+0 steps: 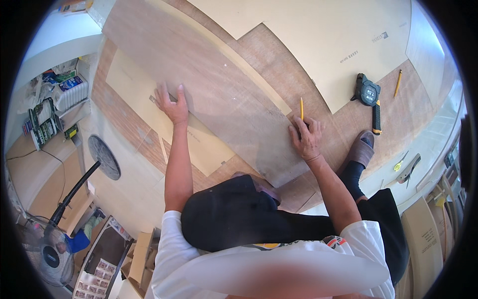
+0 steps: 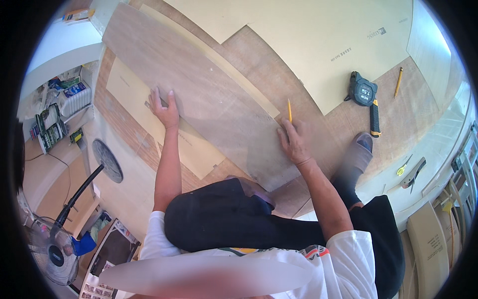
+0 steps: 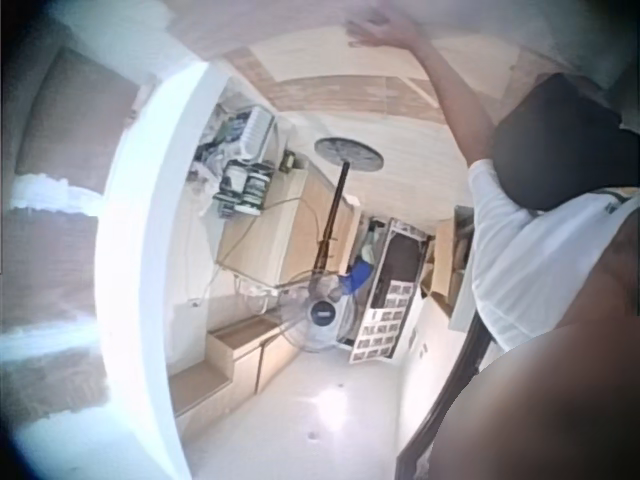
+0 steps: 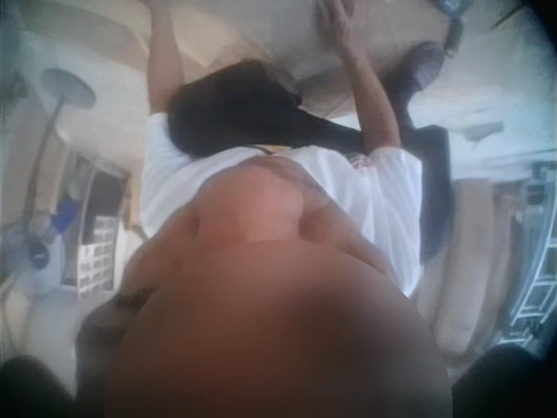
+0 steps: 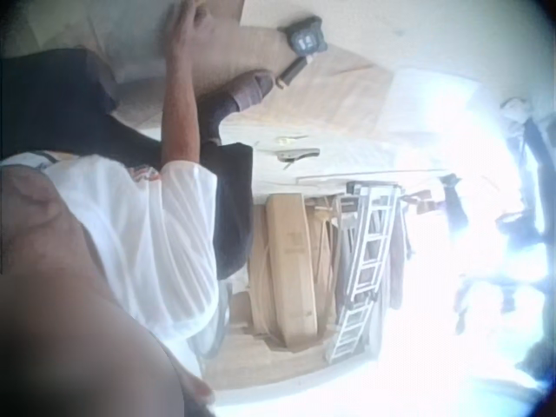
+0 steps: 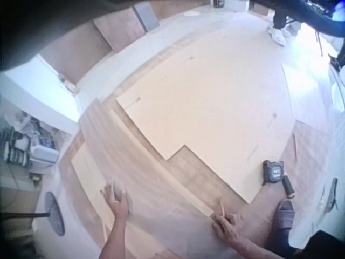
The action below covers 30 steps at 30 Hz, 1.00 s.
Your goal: The person measures and marks a laminate flooring plank using a tape measure and pencil, then cuts it with a utility knife. The person repeats this process for another plank, measuring, marking, and cutting to size.
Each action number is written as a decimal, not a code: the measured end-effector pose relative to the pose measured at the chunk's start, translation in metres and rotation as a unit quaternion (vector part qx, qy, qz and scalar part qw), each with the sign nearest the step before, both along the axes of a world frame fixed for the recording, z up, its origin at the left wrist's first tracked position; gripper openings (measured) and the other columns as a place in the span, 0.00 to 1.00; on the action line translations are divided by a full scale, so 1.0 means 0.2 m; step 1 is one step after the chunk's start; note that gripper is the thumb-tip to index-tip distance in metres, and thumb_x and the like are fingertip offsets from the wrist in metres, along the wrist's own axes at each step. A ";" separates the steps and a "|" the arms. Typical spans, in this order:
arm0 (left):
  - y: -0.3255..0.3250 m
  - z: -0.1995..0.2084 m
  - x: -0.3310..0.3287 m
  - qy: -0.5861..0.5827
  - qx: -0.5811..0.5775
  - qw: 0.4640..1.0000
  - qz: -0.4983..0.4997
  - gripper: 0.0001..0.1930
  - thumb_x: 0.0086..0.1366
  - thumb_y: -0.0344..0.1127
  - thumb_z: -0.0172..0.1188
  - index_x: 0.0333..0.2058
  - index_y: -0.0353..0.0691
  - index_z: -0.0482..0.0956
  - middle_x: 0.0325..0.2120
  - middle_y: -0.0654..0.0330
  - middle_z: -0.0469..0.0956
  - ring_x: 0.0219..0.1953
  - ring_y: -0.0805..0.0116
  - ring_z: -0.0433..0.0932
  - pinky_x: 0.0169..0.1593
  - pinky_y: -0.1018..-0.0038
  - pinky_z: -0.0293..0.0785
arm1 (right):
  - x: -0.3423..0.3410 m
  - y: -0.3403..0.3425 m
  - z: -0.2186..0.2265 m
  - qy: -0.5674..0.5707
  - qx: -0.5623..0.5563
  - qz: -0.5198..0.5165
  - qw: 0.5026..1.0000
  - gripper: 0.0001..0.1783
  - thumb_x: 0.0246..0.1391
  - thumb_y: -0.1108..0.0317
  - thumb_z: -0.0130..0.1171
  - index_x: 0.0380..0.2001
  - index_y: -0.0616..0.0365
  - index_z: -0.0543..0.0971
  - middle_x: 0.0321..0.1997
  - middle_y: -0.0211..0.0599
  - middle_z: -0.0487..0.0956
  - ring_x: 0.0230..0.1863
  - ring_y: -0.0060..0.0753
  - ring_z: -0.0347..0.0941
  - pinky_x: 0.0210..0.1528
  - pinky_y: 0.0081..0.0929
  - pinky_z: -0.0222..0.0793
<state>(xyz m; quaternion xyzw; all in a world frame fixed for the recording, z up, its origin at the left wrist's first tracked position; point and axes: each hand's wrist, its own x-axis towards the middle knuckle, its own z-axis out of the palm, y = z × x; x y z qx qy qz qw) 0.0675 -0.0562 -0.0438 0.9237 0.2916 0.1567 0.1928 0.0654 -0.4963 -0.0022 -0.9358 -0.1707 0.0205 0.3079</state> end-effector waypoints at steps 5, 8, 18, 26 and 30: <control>0.00 0.01 0.00 0.004 0.002 1.000 -0.002 0.37 0.63 0.54 0.65 0.64 0.37 0.69 0.66 0.41 0.65 0.71 0.39 0.55 0.73 0.45 0.42 | 0.00 -0.01 0.00 -0.016 -0.017 0.051 0.998 0.24 0.48 0.61 0.72 0.50 0.47 0.82 0.42 0.34 0.74 0.44 0.39 0.70 0.48 0.39 0.60; 0.00 0.00 -0.01 0.014 0.011 1.000 0.005 0.37 0.64 0.54 0.64 0.64 0.37 0.68 0.65 0.40 0.65 0.70 0.38 0.56 0.72 0.45 0.43 | 0.00 -0.01 0.00 -0.004 -0.017 0.071 0.997 0.24 0.47 0.61 0.73 0.49 0.48 0.82 0.41 0.34 0.74 0.44 0.38 0.70 0.48 0.39 0.60; 0.37 0.02 0.23 0.023 0.010 0.999 0.045 0.44 0.63 0.57 0.63 0.65 0.27 0.63 0.65 0.38 0.64 0.69 0.39 0.58 0.71 0.52 0.52 | 0.00 0.01 0.01 0.017 -0.023 0.055 0.998 0.25 0.43 0.59 0.75 0.48 0.49 0.82 0.41 0.35 0.73 0.43 0.38 0.69 0.47 0.39 0.60; 0.73 -0.06 0.53 0.050 0.064 0.991 0.102 0.41 0.62 0.58 0.64 0.62 0.27 0.70 0.65 0.39 0.66 0.69 0.43 0.61 0.71 0.54 0.54 | 0.01 -0.01 0.01 0.020 -0.064 0.078 0.995 0.26 0.46 0.58 0.75 0.48 0.52 0.82 0.42 0.41 0.75 0.41 0.42 0.74 0.42 0.37 0.72; 0.67 -0.03 0.51 -0.047 0.016 0.996 0.073 0.39 0.60 0.54 0.68 0.58 0.25 0.73 0.61 0.39 0.70 0.65 0.45 0.67 0.69 0.58 0.60 | 0.00 0.03 0.04 0.040 -0.084 0.063 0.994 0.30 0.43 0.55 0.76 0.50 0.52 0.81 0.44 0.41 0.74 0.44 0.45 0.72 0.47 0.44 0.69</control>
